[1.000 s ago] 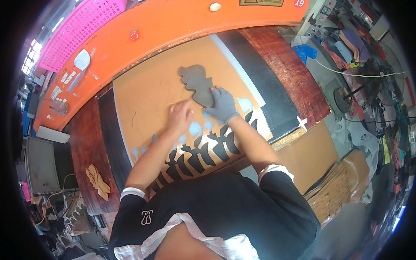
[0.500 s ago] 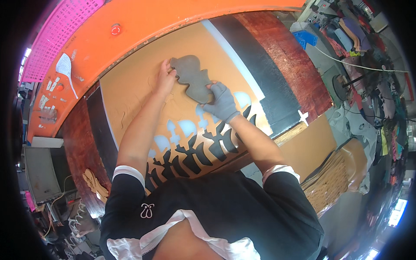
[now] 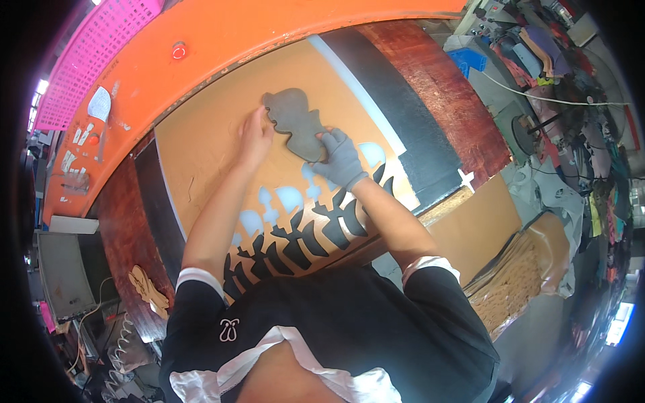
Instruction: The person ties a plastic bag containing brown material and places it on a stack. Then, using both hands, the person removes small cutout pieces from a larger sheet on a cutting machine, separating the desired shapes from the surrounding material.
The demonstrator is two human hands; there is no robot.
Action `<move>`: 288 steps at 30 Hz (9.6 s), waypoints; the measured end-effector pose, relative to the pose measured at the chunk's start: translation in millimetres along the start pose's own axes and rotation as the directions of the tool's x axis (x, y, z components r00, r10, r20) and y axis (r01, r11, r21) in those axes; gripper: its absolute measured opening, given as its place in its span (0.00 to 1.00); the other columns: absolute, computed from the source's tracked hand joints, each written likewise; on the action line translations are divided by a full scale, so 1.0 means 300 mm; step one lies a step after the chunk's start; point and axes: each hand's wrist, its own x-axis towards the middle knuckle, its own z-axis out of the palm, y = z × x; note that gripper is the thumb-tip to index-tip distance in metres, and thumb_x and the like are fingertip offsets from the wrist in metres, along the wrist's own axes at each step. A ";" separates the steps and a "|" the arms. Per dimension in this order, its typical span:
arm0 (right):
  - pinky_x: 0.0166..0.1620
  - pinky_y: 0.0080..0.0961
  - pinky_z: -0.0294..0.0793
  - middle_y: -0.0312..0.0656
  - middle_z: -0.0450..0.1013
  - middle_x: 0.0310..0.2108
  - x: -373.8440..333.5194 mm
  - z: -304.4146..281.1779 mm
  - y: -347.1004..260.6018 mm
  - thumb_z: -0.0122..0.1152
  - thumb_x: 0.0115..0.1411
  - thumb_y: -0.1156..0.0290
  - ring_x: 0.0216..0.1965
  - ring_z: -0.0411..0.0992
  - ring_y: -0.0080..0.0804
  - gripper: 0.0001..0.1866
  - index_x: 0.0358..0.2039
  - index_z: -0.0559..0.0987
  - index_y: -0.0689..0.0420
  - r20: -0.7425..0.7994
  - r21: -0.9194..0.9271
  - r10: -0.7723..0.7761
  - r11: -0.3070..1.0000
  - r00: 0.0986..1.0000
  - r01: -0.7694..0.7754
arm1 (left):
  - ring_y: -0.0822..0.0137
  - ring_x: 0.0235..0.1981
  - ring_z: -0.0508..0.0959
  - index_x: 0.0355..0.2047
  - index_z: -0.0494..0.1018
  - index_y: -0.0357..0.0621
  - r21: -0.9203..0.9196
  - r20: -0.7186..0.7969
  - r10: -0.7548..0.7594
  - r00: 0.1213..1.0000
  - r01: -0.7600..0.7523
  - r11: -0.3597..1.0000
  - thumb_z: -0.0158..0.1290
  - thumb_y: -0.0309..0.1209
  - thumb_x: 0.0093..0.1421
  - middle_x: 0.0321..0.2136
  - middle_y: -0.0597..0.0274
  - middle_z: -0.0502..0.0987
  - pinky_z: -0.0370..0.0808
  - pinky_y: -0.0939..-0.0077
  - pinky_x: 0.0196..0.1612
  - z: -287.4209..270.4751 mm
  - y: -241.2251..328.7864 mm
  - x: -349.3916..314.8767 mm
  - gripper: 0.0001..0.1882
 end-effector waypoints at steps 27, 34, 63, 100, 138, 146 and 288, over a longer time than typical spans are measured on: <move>0.27 0.36 0.66 0.41 0.66 0.16 -0.556 -0.202 -0.177 0.60 0.48 0.70 0.20 0.67 0.42 0.07 0.18 0.71 0.53 -0.036 -0.167 -0.177 0.971 0.983 0.169 | 0.53 0.30 0.73 0.28 0.73 0.45 0.026 0.071 0.086 0.994 -0.088 0.996 0.57 0.33 0.48 0.28 0.57 0.73 0.68 0.60 0.36 -0.272 -0.106 -1.219 0.08; 0.25 0.37 0.67 0.41 0.67 0.15 -0.563 -0.166 -0.156 0.60 0.47 0.66 0.20 0.68 0.42 0.09 0.15 0.72 0.53 -0.122 -0.190 -0.177 0.970 0.977 0.152 | 0.52 0.26 0.73 0.23 0.72 0.44 0.250 -0.191 0.121 0.974 -0.071 0.966 0.57 0.34 0.49 0.23 0.56 0.71 0.69 0.60 0.30 -0.238 -0.096 -1.242 0.08; 0.33 0.41 0.67 0.46 0.70 0.23 -0.486 -0.178 0.084 0.51 0.56 0.54 0.25 0.69 0.47 0.18 0.22 0.77 0.55 0.145 -0.173 -0.362 0.907 0.921 0.384 | 0.43 0.25 0.70 0.17 0.63 0.39 0.578 -0.513 0.104 0.852 0.253 0.776 0.49 0.28 0.50 0.21 0.47 0.67 0.65 0.50 0.27 -0.127 -0.181 -1.260 0.09; 0.46 0.40 0.68 0.52 0.71 0.41 -0.924 -0.536 0.023 0.60 0.51 0.54 0.43 0.69 0.51 0.27 0.47 0.71 0.58 -0.105 0.007 -0.120 0.993 0.987 0.122 | 0.49 0.25 0.70 0.16 0.64 0.44 0.487 -0.443 0.064 0.894 0.180 0.855 0.51 0.30 0.49 0.20 0.54 0.67 0.65 0.55 0.29 0.079 0.383 -1.945 0.10; 0.44 0.32 0.70 0.51 0.70 0.43 -0.677 -0.365 0.015 0.68 0.43 0.58 0.42 0.70 0.39 0.38 0.54 0.68 0.62 0.079 0.295 0.197 0.932 0.977 -0.212 | 0.58 0.62 0.56 0.54 0.65 0.45 0.455 0.047 0.088 0.995 -0.100 0.885 0.48 0.43 0.58 0.59 0.59 0.61 0.50 0.50 0.61 0.255 0.413 -1.292 0.26; 0.51 0.38 0.66 0.55 0.66 0.46 -0.723 -0.326 0.047 0.67 0.38 0.49 0.48 0.65 0.52 0.43 0.54 0.69 0.57 0.073 -0.259 0.129 0.960 0.989 -0.106 | 0.58 0.62 0.57 0.54 0.65 0.45 0.461 0.046 0.110 0.993 -0.118 0.879 0.50 0.41 0.57 0.59 0.59 0.62 0.51 0.52 0.60 0.257 0.403 -1.293 0.25; 0.49 0.31 0.67 0.47 0.68 0.46 -0.704 -0.384 0.166 0.70 0.42 0.67 0.45 0.68 0.41 0.35 0.51 0.67 0.65 -0.067 0.161 0.014 0.987 0.998 -0.003 | 0.63 0.59 0.62 0.59 0.56 0.35 -0.653 0.145 -0.292 0.945 0.314 0.690 0.51 0.38 0.61 0.57 0.50 0.63 0.57 0.71 0.61 0.404 0.283 -0.372 0.30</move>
